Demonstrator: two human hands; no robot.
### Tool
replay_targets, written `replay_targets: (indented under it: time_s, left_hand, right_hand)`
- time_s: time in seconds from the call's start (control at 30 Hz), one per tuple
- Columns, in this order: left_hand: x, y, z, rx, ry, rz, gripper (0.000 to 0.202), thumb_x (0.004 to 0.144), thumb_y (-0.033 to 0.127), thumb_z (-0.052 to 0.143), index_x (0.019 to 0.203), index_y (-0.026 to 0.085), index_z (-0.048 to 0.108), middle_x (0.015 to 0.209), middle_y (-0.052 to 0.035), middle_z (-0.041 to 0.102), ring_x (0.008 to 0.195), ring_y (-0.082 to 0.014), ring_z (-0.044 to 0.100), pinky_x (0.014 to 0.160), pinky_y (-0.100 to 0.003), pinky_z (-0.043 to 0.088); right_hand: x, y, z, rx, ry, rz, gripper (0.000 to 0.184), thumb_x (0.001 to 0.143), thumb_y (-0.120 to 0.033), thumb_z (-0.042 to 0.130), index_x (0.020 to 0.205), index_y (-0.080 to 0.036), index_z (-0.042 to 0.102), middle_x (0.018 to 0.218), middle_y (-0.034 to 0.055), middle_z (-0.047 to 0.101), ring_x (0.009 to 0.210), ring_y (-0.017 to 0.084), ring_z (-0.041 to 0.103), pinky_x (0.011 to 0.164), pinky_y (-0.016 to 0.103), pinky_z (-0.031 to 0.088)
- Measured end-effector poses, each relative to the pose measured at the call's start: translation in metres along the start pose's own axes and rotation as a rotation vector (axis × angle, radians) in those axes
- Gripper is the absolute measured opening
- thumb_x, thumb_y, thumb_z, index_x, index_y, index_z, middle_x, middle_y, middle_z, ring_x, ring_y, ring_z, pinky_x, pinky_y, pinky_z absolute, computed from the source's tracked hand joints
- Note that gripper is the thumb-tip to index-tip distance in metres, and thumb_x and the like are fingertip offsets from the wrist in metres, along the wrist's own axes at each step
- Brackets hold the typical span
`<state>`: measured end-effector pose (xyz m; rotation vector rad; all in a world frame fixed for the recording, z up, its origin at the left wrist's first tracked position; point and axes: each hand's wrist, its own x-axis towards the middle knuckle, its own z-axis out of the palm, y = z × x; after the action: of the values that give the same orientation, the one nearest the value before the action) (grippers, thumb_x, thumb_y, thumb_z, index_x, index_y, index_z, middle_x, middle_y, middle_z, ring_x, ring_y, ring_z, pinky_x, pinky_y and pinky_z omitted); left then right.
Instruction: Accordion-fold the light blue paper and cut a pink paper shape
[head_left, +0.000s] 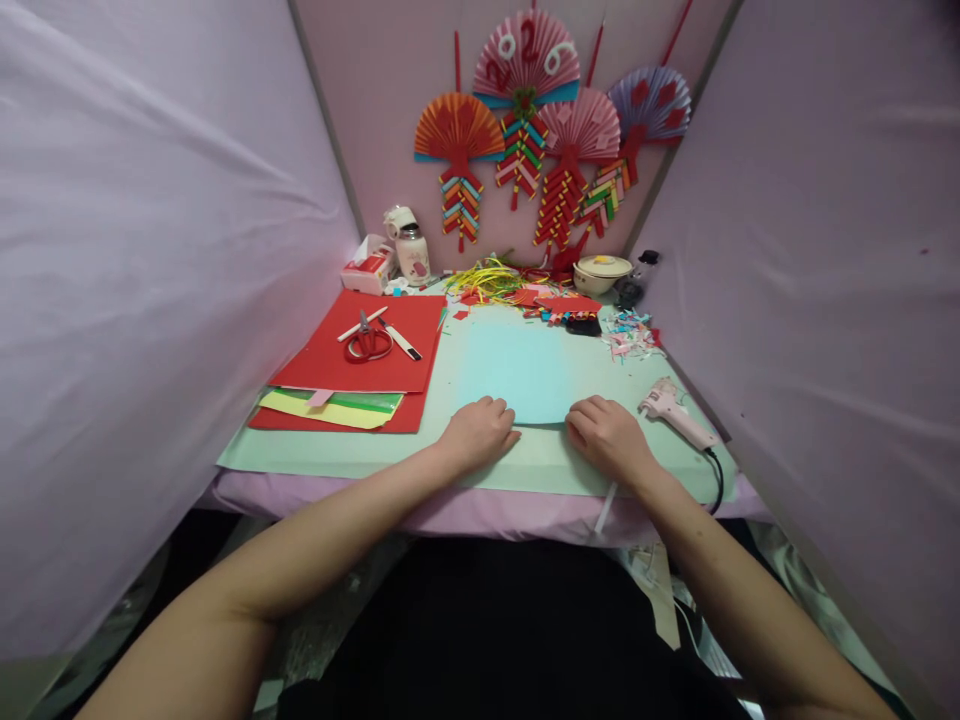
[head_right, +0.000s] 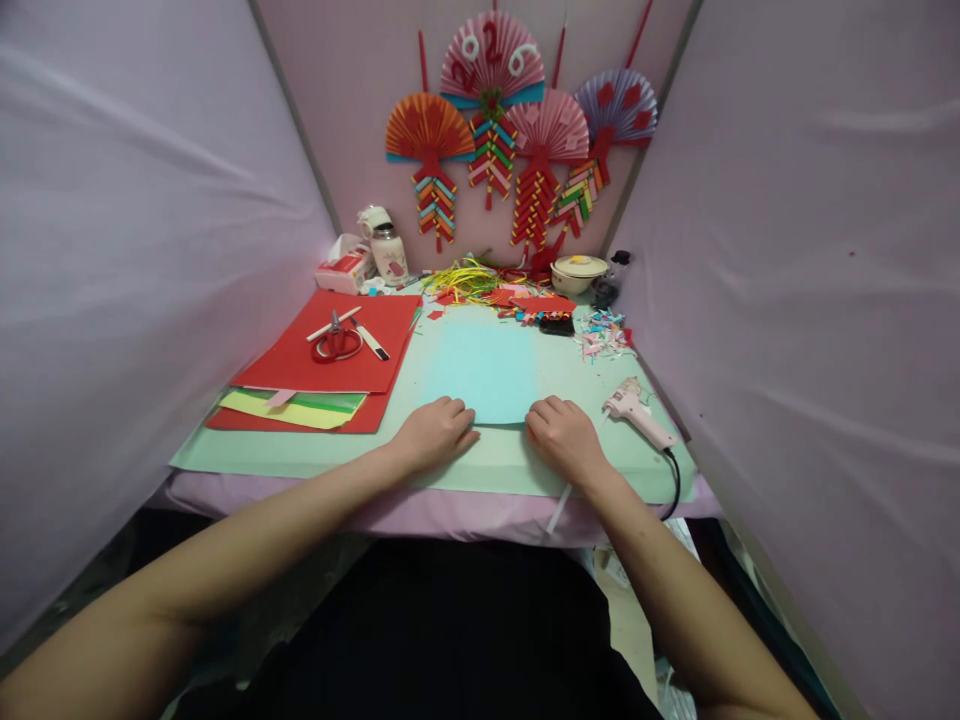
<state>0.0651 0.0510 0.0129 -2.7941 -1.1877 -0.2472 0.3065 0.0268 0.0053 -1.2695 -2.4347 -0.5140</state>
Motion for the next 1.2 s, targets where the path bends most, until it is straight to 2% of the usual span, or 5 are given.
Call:
replay_targets:
  time_s: [0.2, 0.57, 0.93, 1.07, 1.2]
  left_hand:
    - [0.005, 0.005, -0.005, 0.015, 0.002, -0.114, 0.021, 0.088, 0.005, 0.044, 0.084, 0.013, 0.063, 0.083, -0.0147, 0.061, 0.079, -0.0248, 0.056, 0.061, -0.034, 0.045]
    - [-0.031, -0.019, -0.052, -0.709, 0.752, -0.592, 0.018, 0.089, 0.033, 0.056, 0.082, 0.018, 0.059, 0.076, -0.0024, 0.064, 0.070, -0.0162, 0.064, 0.065, -0.029, 0.053]
    - [-0.021, 0.022, -0.006, -1.850, 0.595, -0.876, 0.031, 0.074, 0.036, 0.075, 0.080, 0.018, 0.051, 0.079, -0.0008, 0.065, 0.076, -0.0133, 0.068, 0.081, -0.033, 0.058]
    - [-0.036, 0.029, -0.005, -1.655, 0.190, -0.735, 0.020, 0.086, 0.035, 0.063, 0.086, 0.017, 0.055, 0.085, -0.0088, 0.070, 0.077, -0.0187, 0.070, 0.076, -0.036, 0.057]
    - [-0.046, 0.020, -0.001, -0.769, 0.262, -0.304, 0.014, 0.088, 0.022, 0.059, 0.102, 0.018, 0.063, 0.101, -0.0097, 0.069, 0.096, -0.0231, 0.065, 0.087, -0.042, 0.051]
  right_hand:
    - [0.009, -0.004, -0.005, 0.108, 0.263, 0.098, 0.018, 0.091, -0.015, 0.049, 0.102, -0.021, 0.062, 0.105, 0.0106, 0.066, 0.098, 0.024, 0.057, 0.081, 0.038, 0.044]
    - [0.017, -0.058, -0.028, 0.340, 0.475, 0.221, 0.044, 0.089, -0.021, 0.056, 0.131, -0.028, 0.045, 0.118, 0.0135, 0.056, 0.111, 0.028, 0.055, 0.093, 0.046, 0.047]
    - [0.027, -0.079, 0.006, 0.116, 0.306, 0.131, 0.019, 0.094, -0.018, 0.051, 0.103, -0.029, 0.063, 0.099, 0.0027, 0.069, 0.094, 0.019, 0.057, 0.089, 0.040, 0.029]
    - [0.019, -0.068, 0.007, 0.139, 0.212, 0.197, 0.017, 0.094, -0.018, 0.051, 0.090, -0.024, 0.066, 0.091, 0.0029, 0.070, 0.089, 0.019, 0.056, 0.085, 0.037, 0.030]
    - [0.011, -0.058, 0.008, 0.245, 0.096, 0.238, 0.014, 0.093, -0.017, 0.055, 0.087, -0.021, 0.067, 0.090, 0.0034, 0.069, 0.087, 0.018, 0.055, 0.079, 0.032, 0.033]
